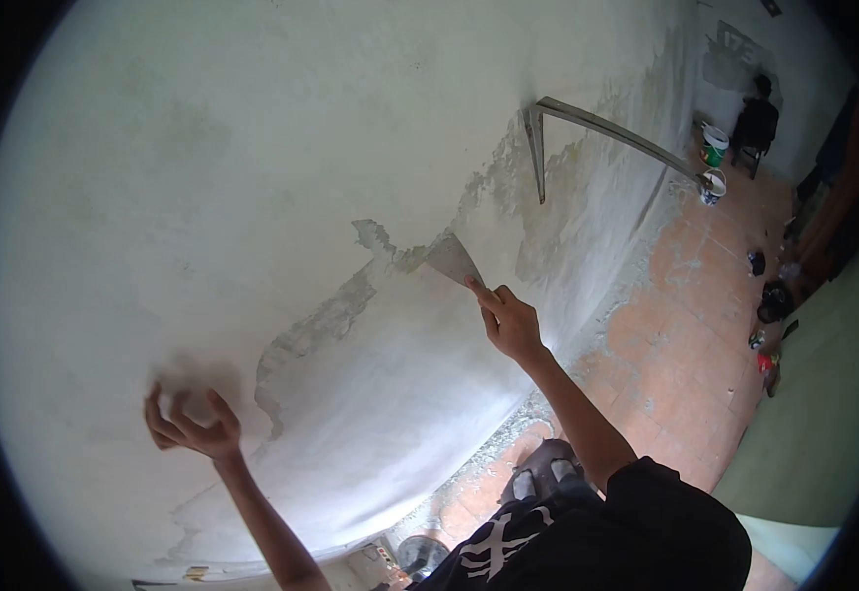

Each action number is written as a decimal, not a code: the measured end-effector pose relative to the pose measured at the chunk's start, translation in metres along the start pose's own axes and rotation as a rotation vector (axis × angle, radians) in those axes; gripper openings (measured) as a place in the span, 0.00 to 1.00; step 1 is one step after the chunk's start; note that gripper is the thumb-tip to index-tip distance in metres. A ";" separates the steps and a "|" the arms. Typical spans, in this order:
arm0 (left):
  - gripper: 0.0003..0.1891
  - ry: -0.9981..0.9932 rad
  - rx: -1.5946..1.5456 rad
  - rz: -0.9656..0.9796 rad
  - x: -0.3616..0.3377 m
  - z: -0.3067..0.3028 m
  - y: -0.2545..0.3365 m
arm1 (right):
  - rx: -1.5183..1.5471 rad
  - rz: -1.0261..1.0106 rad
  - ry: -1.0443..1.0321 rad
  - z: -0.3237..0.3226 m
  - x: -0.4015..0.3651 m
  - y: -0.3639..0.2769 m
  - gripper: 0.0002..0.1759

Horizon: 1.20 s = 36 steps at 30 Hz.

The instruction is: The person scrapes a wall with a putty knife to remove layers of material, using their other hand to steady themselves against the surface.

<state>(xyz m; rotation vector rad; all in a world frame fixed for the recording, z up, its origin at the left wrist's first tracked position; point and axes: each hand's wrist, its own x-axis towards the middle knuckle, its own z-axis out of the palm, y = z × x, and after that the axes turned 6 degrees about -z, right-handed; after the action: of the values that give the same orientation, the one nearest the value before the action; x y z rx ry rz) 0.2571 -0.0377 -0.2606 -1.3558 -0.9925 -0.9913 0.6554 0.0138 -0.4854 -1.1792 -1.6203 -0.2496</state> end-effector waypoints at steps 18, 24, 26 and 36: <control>0.42 0.422 0.000 -0.049 0.265 0.092 -0.033 | -0.006 -0.061 0.005 0.000 0.013 0.006 0.35; 0.42 0.350 0.105 -0.131 0.262 0.090 -0.031 | 0.052 0.069 -0.083 0.002 -0.007 -0.011 0.33; 0.41 0.334 0.072 -0.119 0.265 0.087 -0.029 | 0.072 0.048 0.034 0.004 0.001 -0.018 0.31; 0.36 0.251 0.187 -0.094 0.263 0.084 -0.036 | 0.120 0.120 0.109 0.024 0.003 -0.042 0.32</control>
<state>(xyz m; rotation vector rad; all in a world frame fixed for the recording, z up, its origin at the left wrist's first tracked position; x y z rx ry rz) 0.3000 0.0503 0.0002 -1.0114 -0.9386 -1.0817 0.6074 0.0110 -0.4765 -1.1463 -1.4446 -0.1349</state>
